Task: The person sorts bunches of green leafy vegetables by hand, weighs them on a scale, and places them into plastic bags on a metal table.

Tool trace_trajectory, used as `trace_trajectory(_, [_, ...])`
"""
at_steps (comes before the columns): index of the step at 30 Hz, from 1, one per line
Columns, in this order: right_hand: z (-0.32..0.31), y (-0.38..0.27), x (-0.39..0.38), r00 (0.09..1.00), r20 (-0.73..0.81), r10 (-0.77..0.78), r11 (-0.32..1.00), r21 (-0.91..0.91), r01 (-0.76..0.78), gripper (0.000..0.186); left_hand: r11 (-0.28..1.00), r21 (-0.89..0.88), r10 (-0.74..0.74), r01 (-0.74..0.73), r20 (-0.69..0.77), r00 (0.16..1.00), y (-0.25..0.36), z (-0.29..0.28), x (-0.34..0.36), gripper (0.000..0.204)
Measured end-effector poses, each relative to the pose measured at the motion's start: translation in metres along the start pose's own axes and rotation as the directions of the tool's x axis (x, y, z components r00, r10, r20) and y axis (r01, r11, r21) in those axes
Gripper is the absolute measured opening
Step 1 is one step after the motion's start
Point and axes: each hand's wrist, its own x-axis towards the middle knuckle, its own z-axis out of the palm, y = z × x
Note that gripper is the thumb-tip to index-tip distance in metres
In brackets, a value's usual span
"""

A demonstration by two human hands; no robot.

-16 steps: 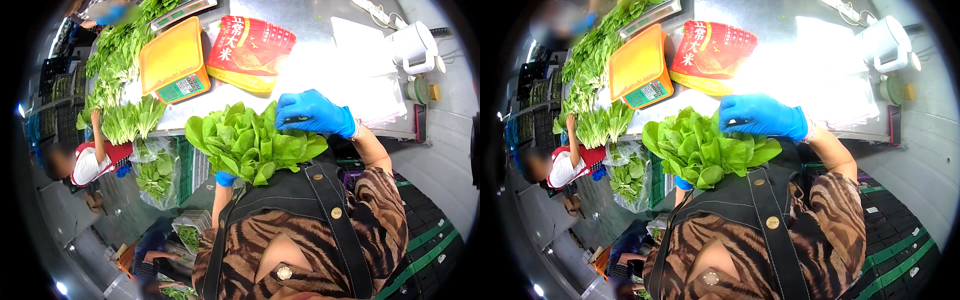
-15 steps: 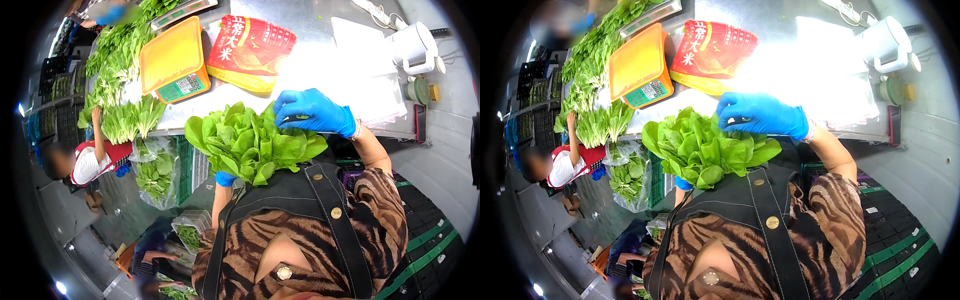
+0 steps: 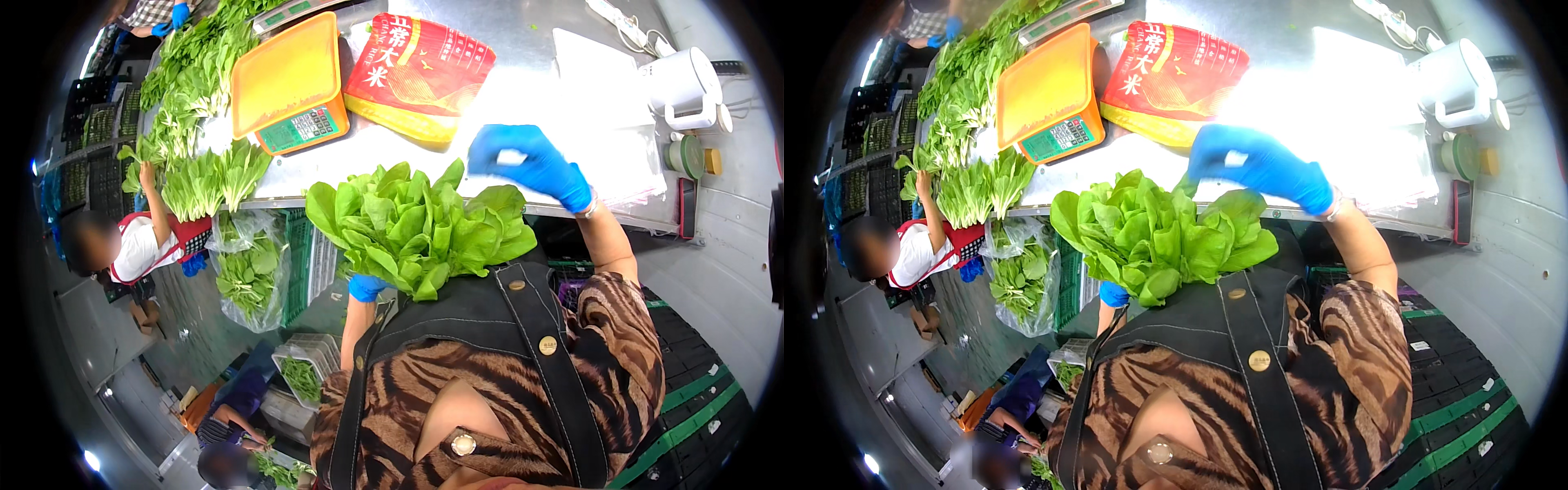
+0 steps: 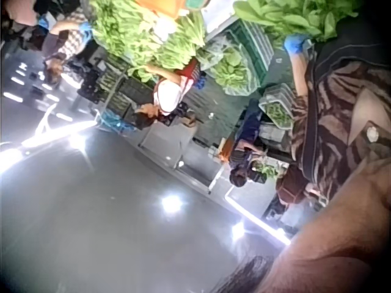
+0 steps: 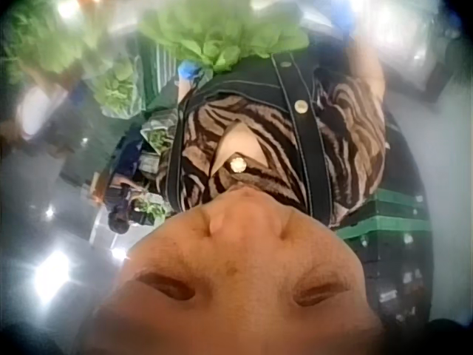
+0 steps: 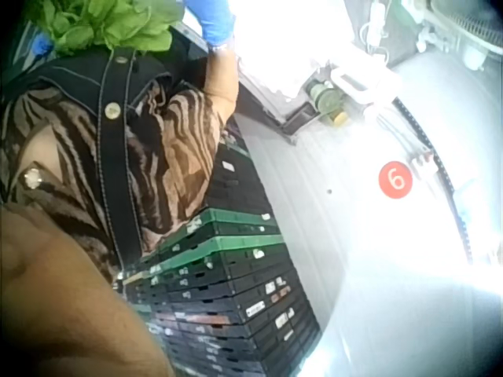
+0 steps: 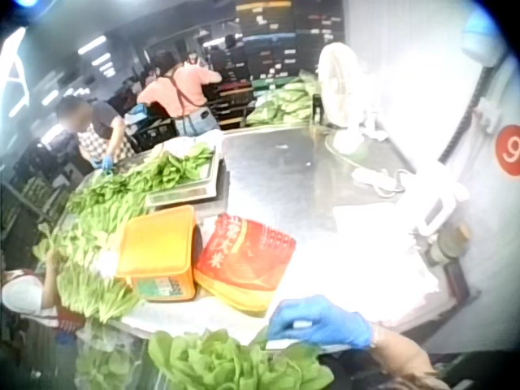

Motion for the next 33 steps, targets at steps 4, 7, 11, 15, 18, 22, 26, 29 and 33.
trace_trajectory(4, [-0.038,0.002,-0.003,0.939,-0.230,0.255,0.959,0.181,-0.216,0.004,1.000,-0.022,-0.014,0.014,0.005,1.000,-0.002,-0.001,-0.006,0.050])
trace_trajectory(7, [-0.045,0.014,-0.026,0.682,0.353,0.641,0.737,-0.034,-0.675,0.017,0.999,-0.037,-0.023,0.024,0.015,1.000,-0.004,-0.002,-0.006,0.050])
trace_trajectory(11, [-0.050,0.051,-0.087,0.745,0.285,0.603,0.671,-0.686,-0.281,0.030,0.997,-0.059,-0.041,0.042,0.016,0.999,-0.003,-0.004,-0.012,0.049])
trace_trajectory(15, [-0.027,0.033,-0.099,0.548,0.311,0.777,0.590,-0.665,-0.459,0.029,0.995,-0.081,-0.053,0.055,0.023,0.998,-0.005,-0.004,-0.016,0.048])
trace_trajectory(18, [0.018,0.030,-0.099,0.725,0.470,0.504,0.863,-0.231,-0.449,0.030,0.993,-0.099,-0.060,0.063,0.035,0.998,-0.005,-0.004,-0.015,0.048])
trace_trajectory(22, [0.046,0.055,-0.110,0.801,0.496,0.335,0.880,0.141,-0.455,0.038,0.987,-0.138,-0.071,0.078,0.052,0.996,-0.004,-0.004,-0.016,0.047])
trace_trajectory(26, [0.062,0.040,-0.087,0.769,0.584,0.259,0.766,0.360,-0.532,0.045,0.972,-0.211,-0.087,0.106,0.096,0.992,-0.004,-0.005,-0.016,0.046])
trace_trajectory(29, [0.072,0.037,-0.072,0.718,0.649,0.252,0.783,0.299,-0.545,0.049,0.939,-0.309,-0.110,0.154,0.156,0.982,-0.002,-0.008,-0.017,0.046])
trace_trajectory(33, [0.071,0.028,-0.053,0.730,0.654,0.199,0.927,0.115,-0.356,0.047,0.860,-0.456,-0.143,0.229,0.216,0.966,-0.001,-0.011,-0.019,0.045])
